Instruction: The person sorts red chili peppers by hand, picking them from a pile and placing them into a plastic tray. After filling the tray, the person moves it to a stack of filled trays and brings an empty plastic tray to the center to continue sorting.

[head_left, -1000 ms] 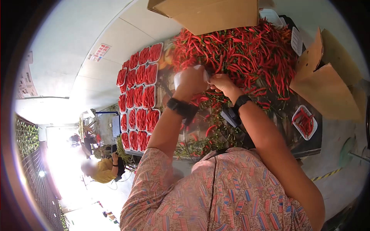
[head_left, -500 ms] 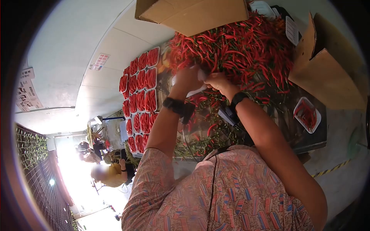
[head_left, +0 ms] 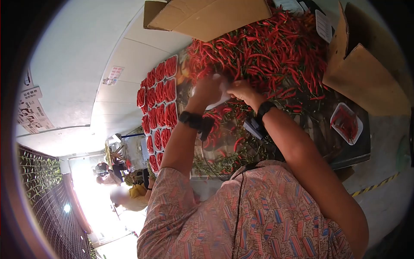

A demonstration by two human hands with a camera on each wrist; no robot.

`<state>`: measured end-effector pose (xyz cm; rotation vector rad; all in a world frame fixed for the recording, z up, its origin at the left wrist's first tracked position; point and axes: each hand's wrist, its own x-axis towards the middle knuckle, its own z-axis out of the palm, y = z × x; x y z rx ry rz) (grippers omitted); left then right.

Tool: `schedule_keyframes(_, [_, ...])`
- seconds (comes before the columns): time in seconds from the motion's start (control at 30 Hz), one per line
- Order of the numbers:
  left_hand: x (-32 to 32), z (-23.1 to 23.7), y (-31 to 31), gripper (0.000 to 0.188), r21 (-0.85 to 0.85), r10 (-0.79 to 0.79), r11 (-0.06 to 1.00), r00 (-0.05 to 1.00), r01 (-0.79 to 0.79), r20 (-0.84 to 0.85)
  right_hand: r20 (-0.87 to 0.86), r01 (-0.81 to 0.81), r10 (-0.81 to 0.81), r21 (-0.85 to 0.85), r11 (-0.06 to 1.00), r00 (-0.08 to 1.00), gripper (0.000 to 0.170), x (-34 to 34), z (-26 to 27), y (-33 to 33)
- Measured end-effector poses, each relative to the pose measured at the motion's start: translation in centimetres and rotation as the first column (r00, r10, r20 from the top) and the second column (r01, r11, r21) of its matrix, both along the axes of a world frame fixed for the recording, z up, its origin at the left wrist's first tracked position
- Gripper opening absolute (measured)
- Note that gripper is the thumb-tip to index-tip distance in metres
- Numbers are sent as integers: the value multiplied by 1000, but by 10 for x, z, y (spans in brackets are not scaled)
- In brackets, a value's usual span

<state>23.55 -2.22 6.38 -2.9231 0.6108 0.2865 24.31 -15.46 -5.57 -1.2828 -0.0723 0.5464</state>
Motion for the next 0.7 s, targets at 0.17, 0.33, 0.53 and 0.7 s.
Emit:
schedule_keyframes(0.17, [-6, 3, -4, 32, 21, 16, 1000, 1000, -17, 6, -33, 29, -29, 4, 1000, 999, 11, -3, 8, -3])
schedule_keyframes(0.33, [-9, 0, -3, 32, 15, -29, 999, 999, 29, 42, -64, 33, -30, 46, 998, 997, 11, -6, 16, -5])
schedule_keyframes(0.53, [-9, 17, -5, 36, -77, 126, 989, 991, -129, -46, 33, 8, -4, -117, 993, 999, 12, 1, -4, 2])
schedule_keyframes(0.7, [-14, 11, 13, 46, -119, 82, 990, 996, -77, 39, -1, -14, 14, -113, 994, 1000, 12, 2, 0, -1])
